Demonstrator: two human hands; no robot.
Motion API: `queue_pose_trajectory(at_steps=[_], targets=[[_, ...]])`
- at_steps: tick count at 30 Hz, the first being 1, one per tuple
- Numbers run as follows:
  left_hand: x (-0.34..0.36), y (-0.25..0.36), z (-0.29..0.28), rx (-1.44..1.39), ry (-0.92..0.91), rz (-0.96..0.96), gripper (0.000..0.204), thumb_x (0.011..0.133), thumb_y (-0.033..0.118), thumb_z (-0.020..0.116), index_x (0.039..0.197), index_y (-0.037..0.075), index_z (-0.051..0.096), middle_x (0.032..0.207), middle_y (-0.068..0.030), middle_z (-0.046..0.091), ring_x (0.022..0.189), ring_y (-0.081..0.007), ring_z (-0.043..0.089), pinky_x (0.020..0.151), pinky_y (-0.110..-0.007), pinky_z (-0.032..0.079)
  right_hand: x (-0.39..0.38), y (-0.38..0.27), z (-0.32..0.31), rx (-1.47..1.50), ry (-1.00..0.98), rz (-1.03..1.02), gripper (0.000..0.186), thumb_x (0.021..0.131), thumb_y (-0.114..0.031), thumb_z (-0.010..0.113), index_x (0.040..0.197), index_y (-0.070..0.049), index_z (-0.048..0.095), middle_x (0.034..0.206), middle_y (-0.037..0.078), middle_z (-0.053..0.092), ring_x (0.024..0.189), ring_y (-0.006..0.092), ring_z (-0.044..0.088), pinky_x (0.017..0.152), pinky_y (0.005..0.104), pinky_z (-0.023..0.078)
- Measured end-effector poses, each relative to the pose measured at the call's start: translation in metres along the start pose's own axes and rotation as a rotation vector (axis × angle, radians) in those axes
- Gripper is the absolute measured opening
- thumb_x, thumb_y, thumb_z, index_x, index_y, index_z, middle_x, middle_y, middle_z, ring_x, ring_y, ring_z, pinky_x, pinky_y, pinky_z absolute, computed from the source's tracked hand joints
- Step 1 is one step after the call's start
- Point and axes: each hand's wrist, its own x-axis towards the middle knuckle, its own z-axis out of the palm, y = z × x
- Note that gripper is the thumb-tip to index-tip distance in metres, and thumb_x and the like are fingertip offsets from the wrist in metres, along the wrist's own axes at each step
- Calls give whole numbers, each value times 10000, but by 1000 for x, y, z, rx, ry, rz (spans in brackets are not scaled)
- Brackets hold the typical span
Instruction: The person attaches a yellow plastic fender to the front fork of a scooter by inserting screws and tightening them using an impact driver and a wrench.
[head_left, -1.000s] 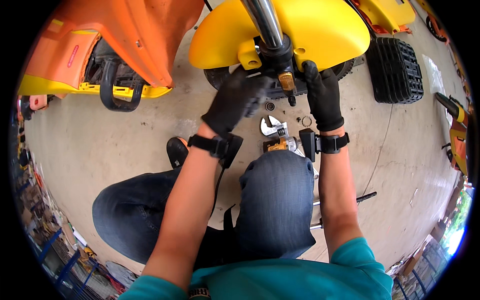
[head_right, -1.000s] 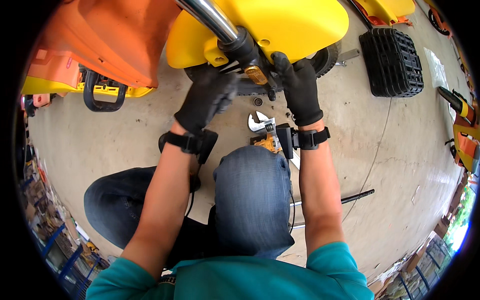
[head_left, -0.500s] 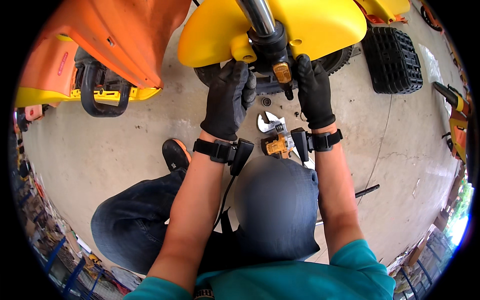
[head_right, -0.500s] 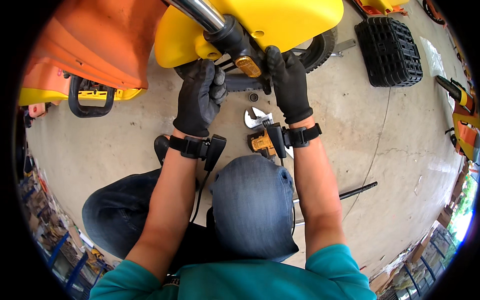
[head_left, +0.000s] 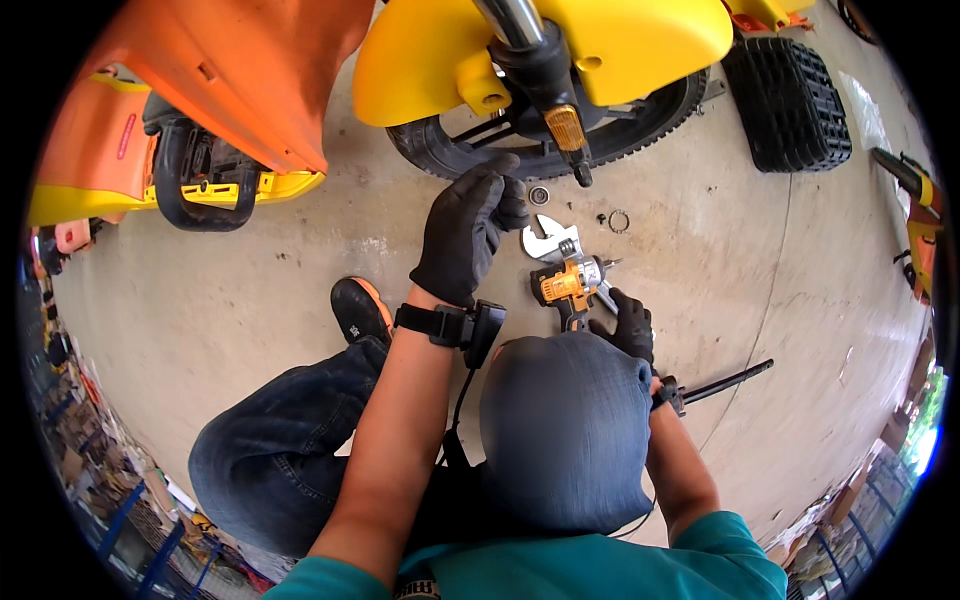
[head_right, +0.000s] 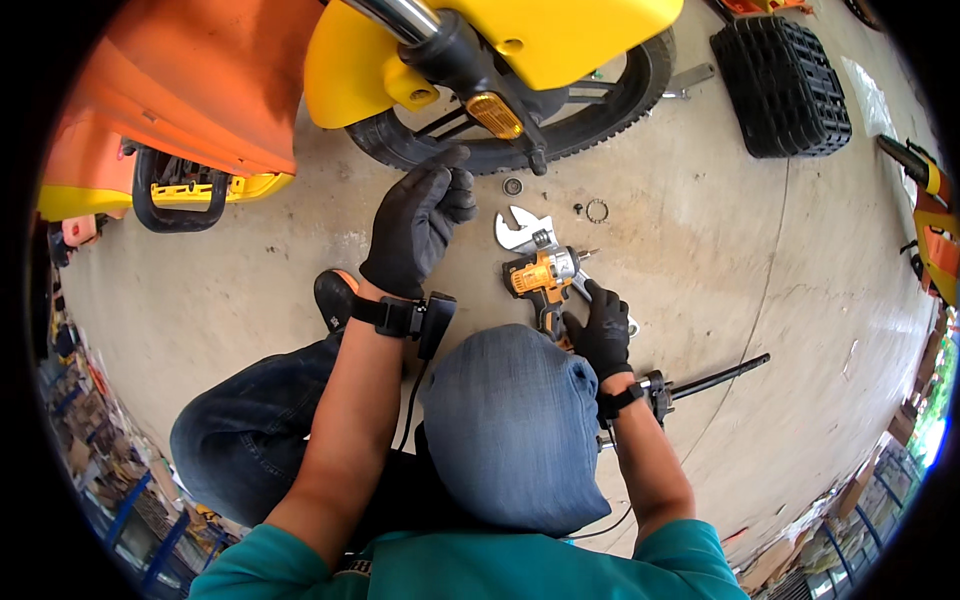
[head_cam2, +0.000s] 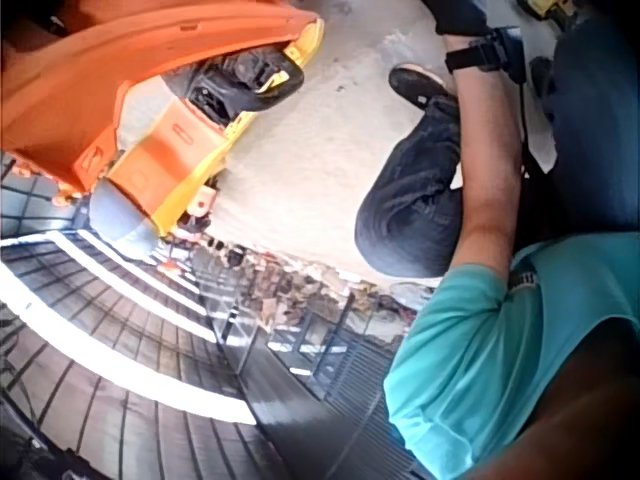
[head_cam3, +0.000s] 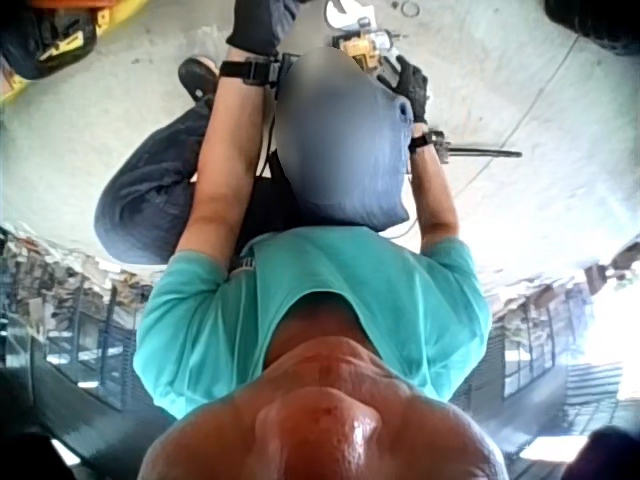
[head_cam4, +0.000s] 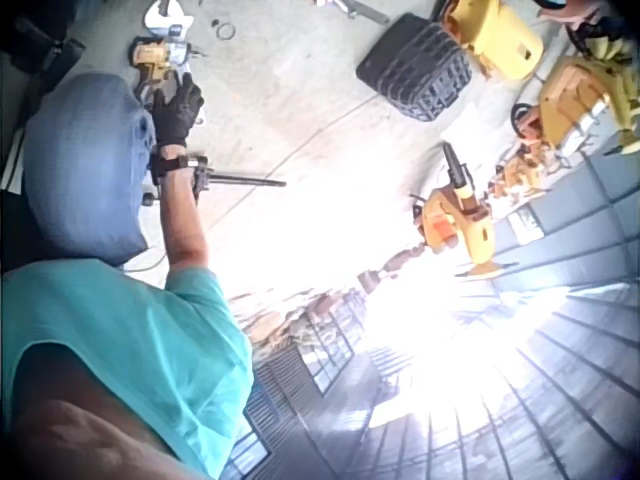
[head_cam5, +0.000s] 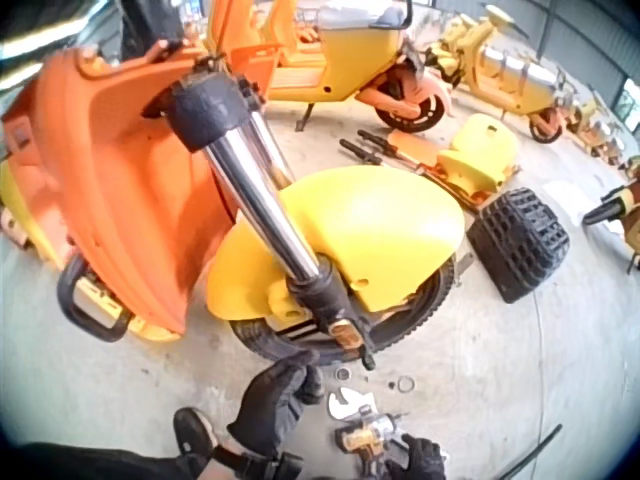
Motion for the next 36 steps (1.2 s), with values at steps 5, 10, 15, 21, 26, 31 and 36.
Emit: queue_pose_trajectory(at_steps=[5, 10, 15, 21, 26, 31, 36], targets=[[7, 20, 0, -75, -88, 68, 244, 968, 163, 554, 1174, 37, 593, 917, -35, 622, 759, -131, 564, 714, -265, 477, -5, 18, 23, 274, -202, -63, 669, 733, -233, 745, 1318, -69, 464, 1229, 213, 522, 1111, 407, 486, 934, 471, 426], [19, 50, 26, -78, -62, 112, 128, 971, 142, 555, 1023, 28, 578, 888, -63, 613, 742, -142, 565, 693, -275, 507, -15, 19, 14, 290, -192, -139, 661, 749, -154, 705, 1354, -93, 447, 1255, 207, 514, 1142, 410, 485, 978, 466, 422], [22, 57, 21, -18, -34, 128, 143, 960, 135, 577, 1022, 7, 589, 882, -73, 621, 720, -131, 558, 679, -270, 506, -21, 25, 31, 410, -154, -46, 545, 795, -188, 670, 1299, -77, 493, 1141, 200, 565, 1078, 397, 524, 919, 472, 444], [7, 34, 26, 346, -69, -17, 204, 963, 187, 582, 1080, 21, 602, 803, -8, 582, 640, -73, 516, 586, -210, 459, -28, -16, 12, 292, -181, 82, 563, 780, -301, 729, 1209, -8, 513, 1057, 215, 572, 955, 385, 563, 807, 440, 478], [-12, -16, 18, 557, -119, -340, 286, 973, 224, 566, 1168, 17, 597, 855, -8, 623, 696, -80, 581, 654, -220, 505, -21, -43, 61, 381, 153, 233, 695, 723, -241, 792, 1261, 29, 444, 1000, 221, 534, 887, 376, 570, 736, 445, 481], [-9, -15, 43, 486, -280, -465, 273, 954, 144, 557, 1182, -4, 586, 974, -84, 675, 820, -138, 647, 749, -267, 538, -7, -64, 62, 444, 134, 491, 923, 750, -137, 733, 1482, -25, 182, 1060, 231, 543, 911, 391, 588, 745, 455, 498], [-8, -4, 58, 421, -360, -412, 255, 926, 115, 610, 1146, -12, 595, 911, -81, 672, 757, -130, 636, 699, -271, 539, -9, -46, 64, 620, 238, 327, 804, 762, -92, 681, 1439, -4, 257, 1211, 278, 557, 1069, 412, 593, 861, 419, 506]])
